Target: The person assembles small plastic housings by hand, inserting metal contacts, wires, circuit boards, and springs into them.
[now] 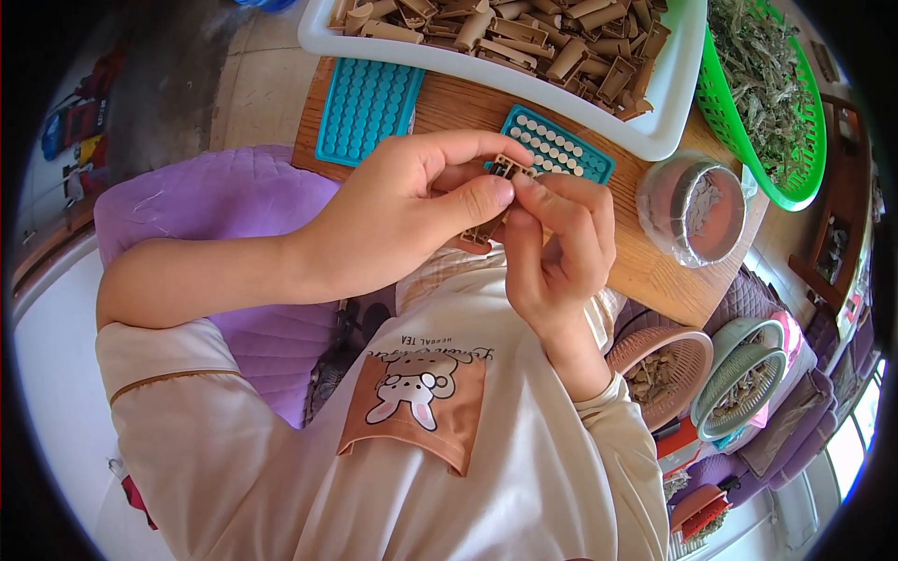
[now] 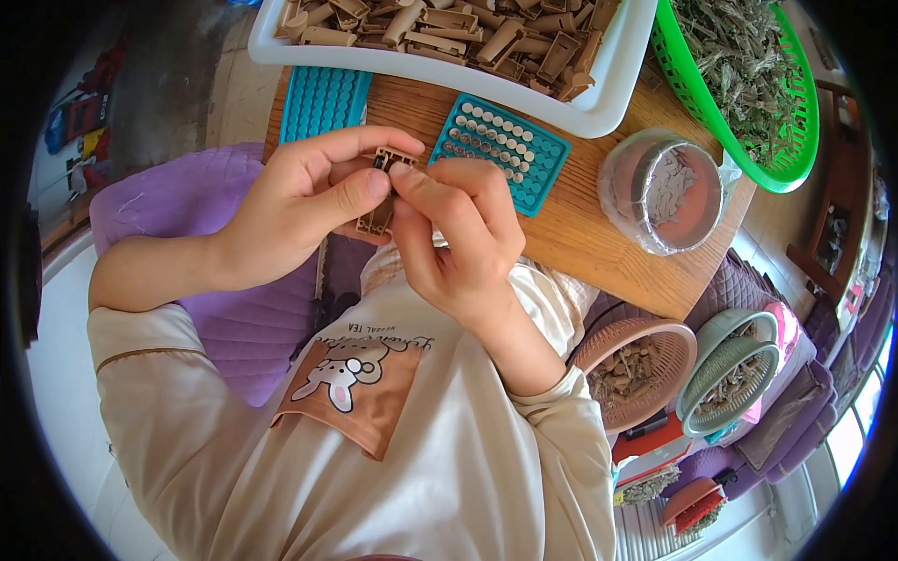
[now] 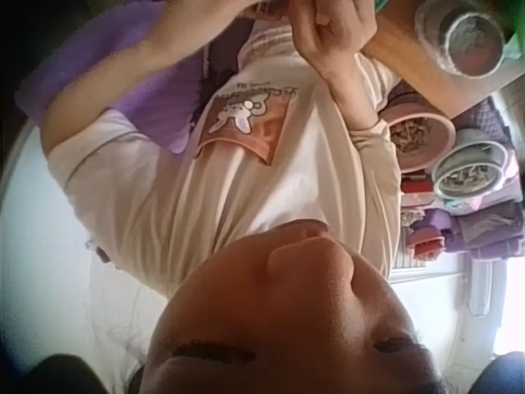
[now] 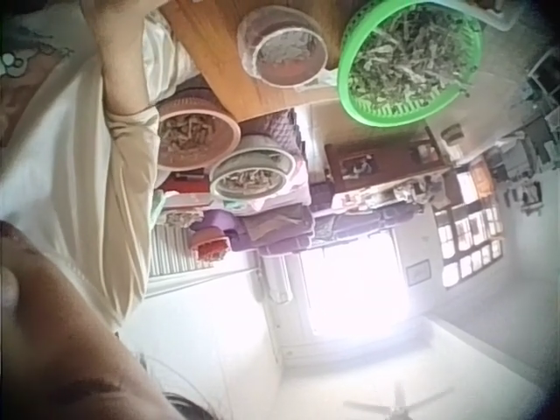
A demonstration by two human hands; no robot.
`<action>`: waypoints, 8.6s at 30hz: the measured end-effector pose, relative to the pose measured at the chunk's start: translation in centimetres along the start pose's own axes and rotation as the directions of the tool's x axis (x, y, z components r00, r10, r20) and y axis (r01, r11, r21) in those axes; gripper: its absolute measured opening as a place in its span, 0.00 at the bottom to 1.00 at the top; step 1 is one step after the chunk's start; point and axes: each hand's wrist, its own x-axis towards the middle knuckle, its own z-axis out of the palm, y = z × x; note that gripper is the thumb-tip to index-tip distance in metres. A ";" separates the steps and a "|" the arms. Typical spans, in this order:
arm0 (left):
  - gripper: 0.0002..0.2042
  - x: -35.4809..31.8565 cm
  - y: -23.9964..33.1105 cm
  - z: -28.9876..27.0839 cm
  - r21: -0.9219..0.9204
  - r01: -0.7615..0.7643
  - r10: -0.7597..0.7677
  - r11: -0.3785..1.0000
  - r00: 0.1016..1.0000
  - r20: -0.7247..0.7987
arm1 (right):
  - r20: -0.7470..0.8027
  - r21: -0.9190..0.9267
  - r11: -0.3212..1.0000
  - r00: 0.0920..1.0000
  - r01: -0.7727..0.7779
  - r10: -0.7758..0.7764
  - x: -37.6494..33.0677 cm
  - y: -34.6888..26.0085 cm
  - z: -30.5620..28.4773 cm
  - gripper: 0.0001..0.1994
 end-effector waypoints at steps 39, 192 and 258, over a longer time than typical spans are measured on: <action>0.13 -0.1 -0.8 0.7 0.023 0.132 -0.134 0.991 0.984 0.116 | 0.047 -0.290 0.955 0.998 0.060 -0.049 -1.7 -0.7 -2.3 0.14; 0.31 -0.3 1.9 0.2 0.232 -0.540 0.557 0.809 0.831 -0.007 | -0.126 0.262 0.900 0.912 -0.349 0.390 2.3 -2.5 2.9 0.13; 0.17 1.7 2.4 -0.7 -0.448 0.188 -0.222 0.874 0.975 -0.024 | -0.081 -0.497 0.694 0.824 -0.521 0.561 2.4 8.1 -17.5 0.07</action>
